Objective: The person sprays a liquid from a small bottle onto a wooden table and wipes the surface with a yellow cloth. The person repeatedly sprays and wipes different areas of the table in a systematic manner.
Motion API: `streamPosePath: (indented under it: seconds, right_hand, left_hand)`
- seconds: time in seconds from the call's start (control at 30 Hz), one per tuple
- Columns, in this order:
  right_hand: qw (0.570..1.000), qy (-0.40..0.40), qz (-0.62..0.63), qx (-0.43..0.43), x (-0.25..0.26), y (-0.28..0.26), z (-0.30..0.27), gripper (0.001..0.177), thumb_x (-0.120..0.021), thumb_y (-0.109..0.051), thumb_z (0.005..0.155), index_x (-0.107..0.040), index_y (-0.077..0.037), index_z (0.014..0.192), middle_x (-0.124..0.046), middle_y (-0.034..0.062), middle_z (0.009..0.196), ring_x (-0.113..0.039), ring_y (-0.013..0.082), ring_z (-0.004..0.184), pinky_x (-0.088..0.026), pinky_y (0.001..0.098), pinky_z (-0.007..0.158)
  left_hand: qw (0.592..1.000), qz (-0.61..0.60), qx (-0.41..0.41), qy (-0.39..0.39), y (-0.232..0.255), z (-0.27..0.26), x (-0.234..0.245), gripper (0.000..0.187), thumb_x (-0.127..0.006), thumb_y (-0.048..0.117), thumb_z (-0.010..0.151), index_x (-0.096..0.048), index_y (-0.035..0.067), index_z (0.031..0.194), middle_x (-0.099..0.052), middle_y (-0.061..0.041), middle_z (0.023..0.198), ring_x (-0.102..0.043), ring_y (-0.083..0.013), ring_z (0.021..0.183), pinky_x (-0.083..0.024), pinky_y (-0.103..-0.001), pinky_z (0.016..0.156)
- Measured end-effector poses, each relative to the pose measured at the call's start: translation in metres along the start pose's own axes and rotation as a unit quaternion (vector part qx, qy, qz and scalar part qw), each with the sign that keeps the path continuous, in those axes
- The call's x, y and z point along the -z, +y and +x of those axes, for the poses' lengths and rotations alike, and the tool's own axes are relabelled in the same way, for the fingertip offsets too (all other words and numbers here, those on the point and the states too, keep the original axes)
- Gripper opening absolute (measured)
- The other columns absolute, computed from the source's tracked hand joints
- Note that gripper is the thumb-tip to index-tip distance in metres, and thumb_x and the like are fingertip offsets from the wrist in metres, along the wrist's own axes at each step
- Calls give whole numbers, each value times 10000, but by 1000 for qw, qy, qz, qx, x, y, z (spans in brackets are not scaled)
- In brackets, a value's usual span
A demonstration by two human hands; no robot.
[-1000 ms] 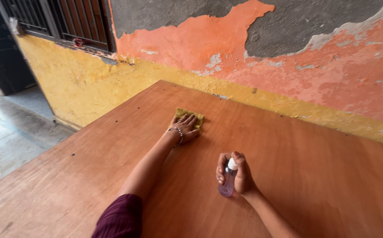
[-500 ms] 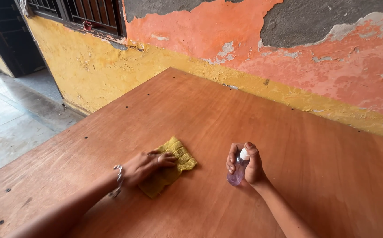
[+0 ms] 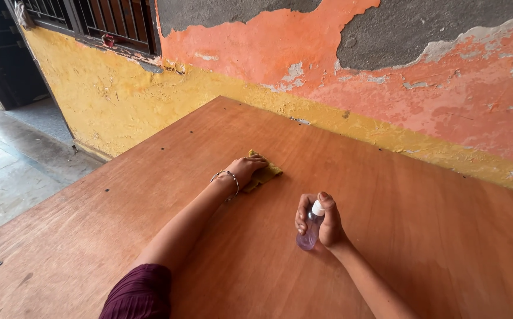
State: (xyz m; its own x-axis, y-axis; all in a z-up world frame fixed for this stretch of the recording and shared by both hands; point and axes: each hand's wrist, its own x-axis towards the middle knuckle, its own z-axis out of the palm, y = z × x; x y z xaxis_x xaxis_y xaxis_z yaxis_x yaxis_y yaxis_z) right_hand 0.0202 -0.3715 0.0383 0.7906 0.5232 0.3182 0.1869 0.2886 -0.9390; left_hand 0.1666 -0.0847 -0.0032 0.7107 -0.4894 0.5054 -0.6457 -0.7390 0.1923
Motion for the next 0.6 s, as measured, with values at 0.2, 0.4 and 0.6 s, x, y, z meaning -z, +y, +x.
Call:
streamPosePath:
  seconds: [0.2,0.4,0.6]
  right_hand:
    - [1000,-1,17,-2,-1,-1,-1,655,-448,-652,908,-517,-43,676,-514,81,536,-516,194,499,-461,331,516]
    - [1000,-9,12,4,2,1,0,666,-445,-661,914,-520,-46,671,-515,85,511,-526,194,492,-466,326,511]
    - [1000,-11,3,21,3,4,1,683,-447,-671,913,-528,-40,665,-521,81,512,-534,189,478,-465,319,490]
  left_hand:
    - [994,-43,-19,-95,59,-74,46,629,-612,-11,872,-543,206,1459,-468,-76,1559,-427,-307,1437,-383,-438,1167]
    - [997,-69,-12,-13,103,-144,86,809,-362,-195,882,-408,246,1558,-504,-85,1589,-758,-296,1072,-622,-330,732]
    - [994,73,84,-3,82,-75,67,978,-549,-128,774,-269,316,1599,-436,-80,1600,-733,-381,761,-607,-440,618]
